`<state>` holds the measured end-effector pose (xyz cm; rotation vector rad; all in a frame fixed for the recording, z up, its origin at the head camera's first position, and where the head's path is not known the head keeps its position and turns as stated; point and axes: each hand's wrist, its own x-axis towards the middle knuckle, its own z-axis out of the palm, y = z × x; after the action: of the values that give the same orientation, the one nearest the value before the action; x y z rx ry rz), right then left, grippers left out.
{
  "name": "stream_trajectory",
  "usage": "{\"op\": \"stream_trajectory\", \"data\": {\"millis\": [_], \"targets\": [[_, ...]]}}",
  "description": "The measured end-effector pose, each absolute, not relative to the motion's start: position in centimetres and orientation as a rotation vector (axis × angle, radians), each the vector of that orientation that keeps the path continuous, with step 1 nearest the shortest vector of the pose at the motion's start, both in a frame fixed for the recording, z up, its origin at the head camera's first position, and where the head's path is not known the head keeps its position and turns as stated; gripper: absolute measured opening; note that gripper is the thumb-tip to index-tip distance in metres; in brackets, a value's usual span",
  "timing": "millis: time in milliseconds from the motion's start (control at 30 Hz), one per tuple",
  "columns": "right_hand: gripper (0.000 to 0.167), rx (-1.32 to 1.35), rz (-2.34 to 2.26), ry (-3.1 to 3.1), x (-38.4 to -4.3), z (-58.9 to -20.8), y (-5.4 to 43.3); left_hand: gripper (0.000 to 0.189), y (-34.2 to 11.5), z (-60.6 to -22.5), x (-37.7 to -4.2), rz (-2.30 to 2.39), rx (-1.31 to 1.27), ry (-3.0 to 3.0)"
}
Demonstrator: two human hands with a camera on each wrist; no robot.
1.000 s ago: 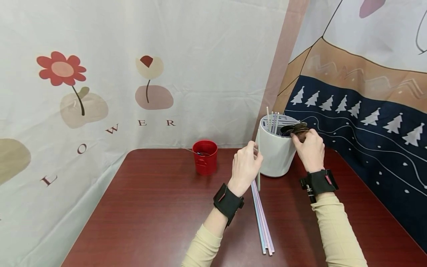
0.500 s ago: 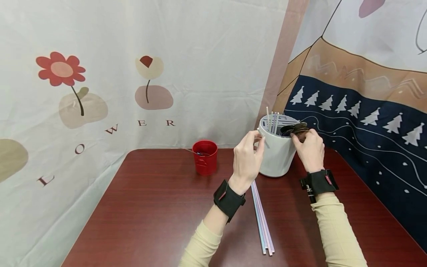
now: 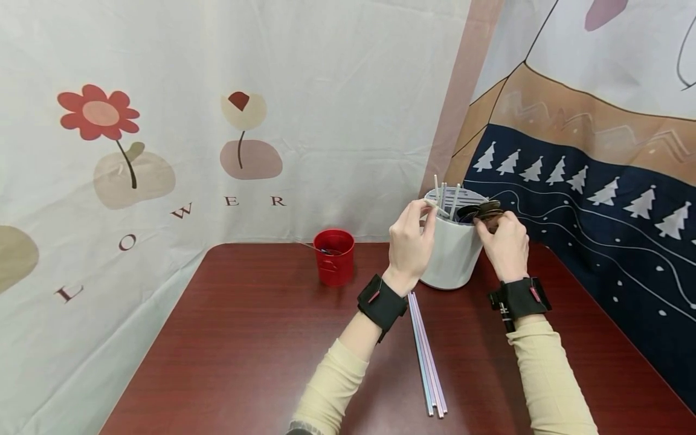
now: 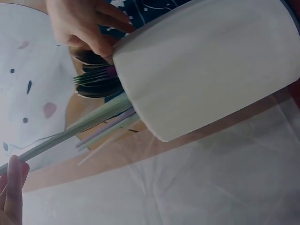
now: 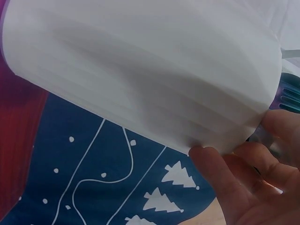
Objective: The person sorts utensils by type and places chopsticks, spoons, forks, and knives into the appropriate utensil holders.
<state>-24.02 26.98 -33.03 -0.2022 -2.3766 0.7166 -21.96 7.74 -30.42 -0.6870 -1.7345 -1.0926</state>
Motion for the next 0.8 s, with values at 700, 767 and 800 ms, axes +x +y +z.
{"op": "stream_trajectory", "data": {"millis": [700,767,800], "targets": [[0.042,-0.199,0.724,-2.376,-24.0,-33.0,27.0,0.024,8.4,-31.1,-23.7,-1.184,-0.639,-2.097],[0.042,-0.198,0.725,-2.379,-24.0,-33.0,27.0,0.023,8.5,-30.9,-24.0,-1.239,-0.664,-2.077],[0.042,-0.198,0.726,-2.378,-24.0,-33.0,27.0,0.023,8.5,-30.7,-24.1,-1.256,-0.672,-2.073]]}}
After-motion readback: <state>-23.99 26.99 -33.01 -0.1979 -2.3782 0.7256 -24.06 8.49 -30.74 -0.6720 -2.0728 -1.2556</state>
